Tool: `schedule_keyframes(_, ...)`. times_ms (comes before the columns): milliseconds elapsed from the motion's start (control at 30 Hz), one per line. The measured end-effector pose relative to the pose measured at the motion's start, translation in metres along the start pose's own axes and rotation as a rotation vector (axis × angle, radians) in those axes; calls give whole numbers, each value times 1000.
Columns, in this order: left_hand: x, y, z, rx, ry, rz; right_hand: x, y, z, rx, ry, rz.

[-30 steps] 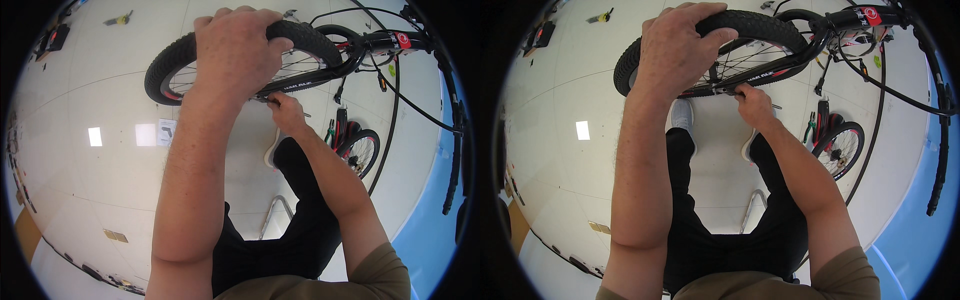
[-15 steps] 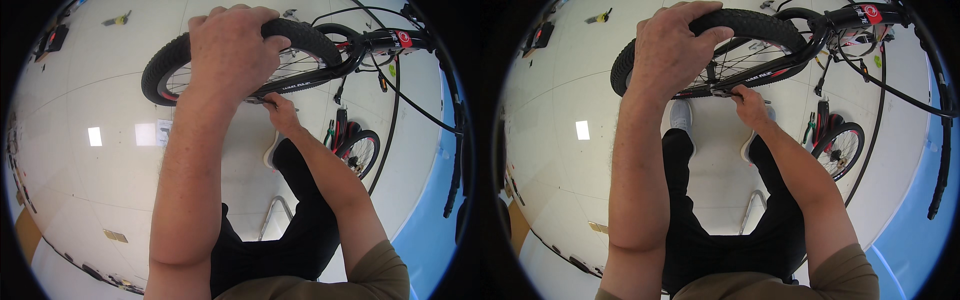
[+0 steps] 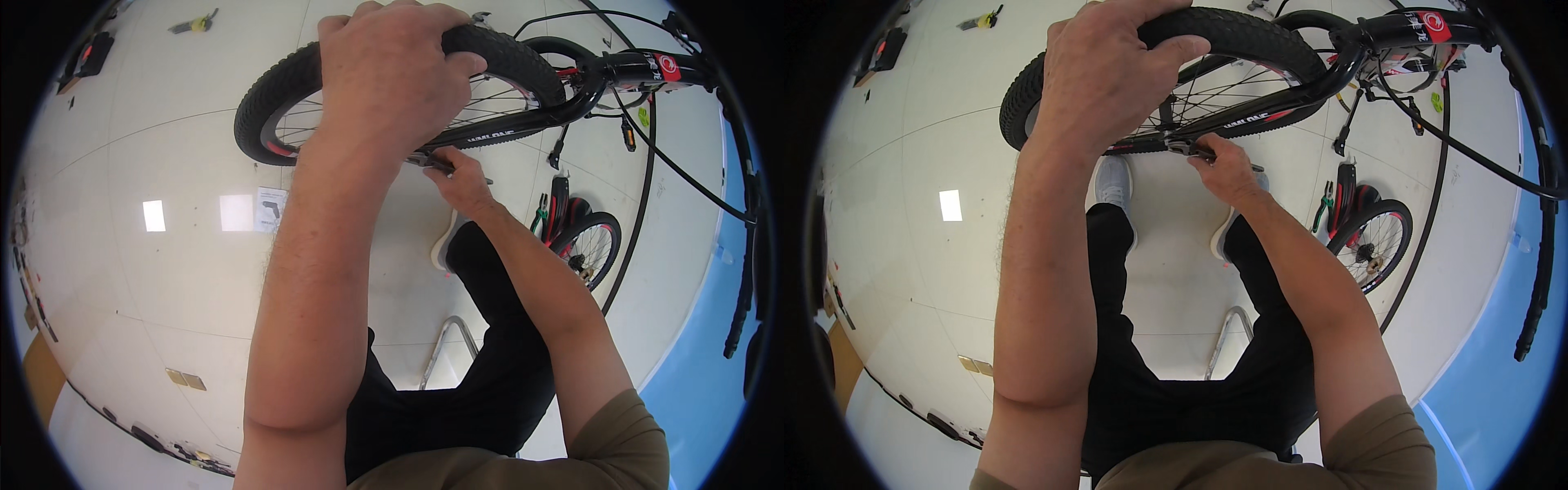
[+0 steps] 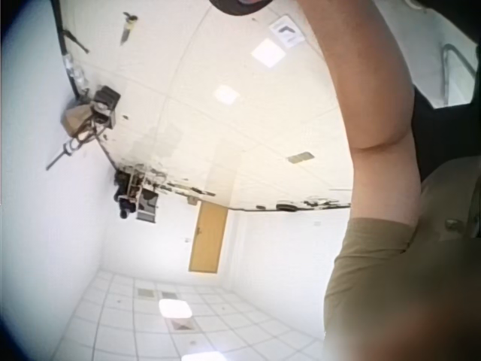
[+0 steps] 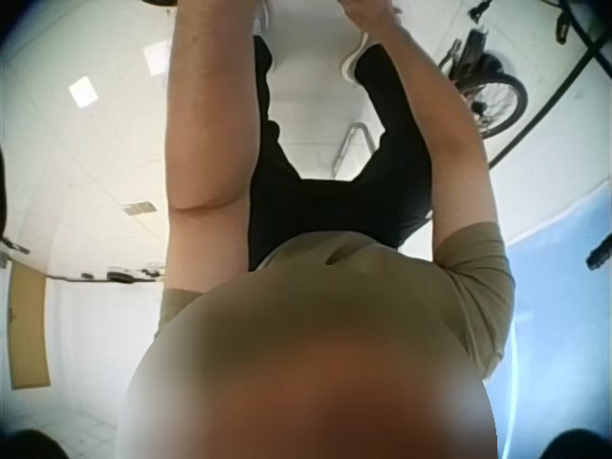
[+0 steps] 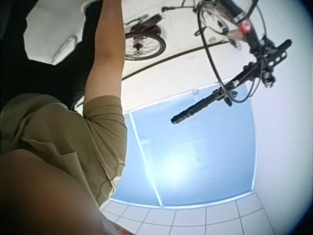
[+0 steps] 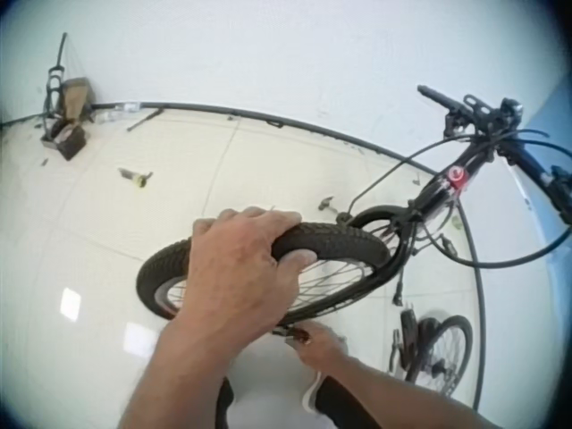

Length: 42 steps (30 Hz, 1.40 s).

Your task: The person uses a wrench to tighten the front wheel axle nuts on a bicycle, then adjusts the handlebar stem bolts. The bicycle is positioned upside down on the floor during the task.

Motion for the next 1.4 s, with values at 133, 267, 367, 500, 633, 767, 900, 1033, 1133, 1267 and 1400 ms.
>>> schedule_keyframes(133, -2, 0, -1, 6, -3, 14, 0, -3, -5, -26, -58, -49)
schedule_keyframes(267, -1, 1, 1, -3, 5, -7, 2, -1, 1, -41, 48, 3)
schedule_keyframes(367, -1, 3, 2, -8, 11, -21, 2, -3, 7, -14, 145, 31)
schedule_keyframes(500, -3, 5, 1, -9, 20, -21, -2, -6, -7, 11, 104, -7)
schedule_keyframes(633, -2, 4, 0, -14, 18, -17, -1, -5, -7, 7, -40, -23)
schedule_keyframes(767, -2, 6, 0, -21, 6, -11, 0, -2, -4, -33, 100, 32)
schedule_keyframes(900, -2, 6, -1, -8, 4, -30, 0, -6, -2, -11, 165, 36)
schedule_keyframes(1033, -2, 5, -1, 2, 22, -19, 3, -11, -2, 1, 212, 27)
schedule_keyframes(1133, -3, 5, 0, -5, 14, -6, 8, -14, 5, 108, 169, -23)
schedule_keyframes(1267, -3, 6, -1, -4, 10, 3, 9, -15, 7, 158, 35, -65)
schedule_keyframes(1400, -3, 6, -2, -12, 21, -9, 14, -14, 7, 155, -132, -97)
Point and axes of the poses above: each hand's wrist, its own x-axis towards the middle knuckle, its own y-axis out of the back of the hand, z = x × y, the point moved 5 cm from there along x, towards the middle knuckle, and after that the axes turned 10 degrees about -y, right-handed, at the moved point
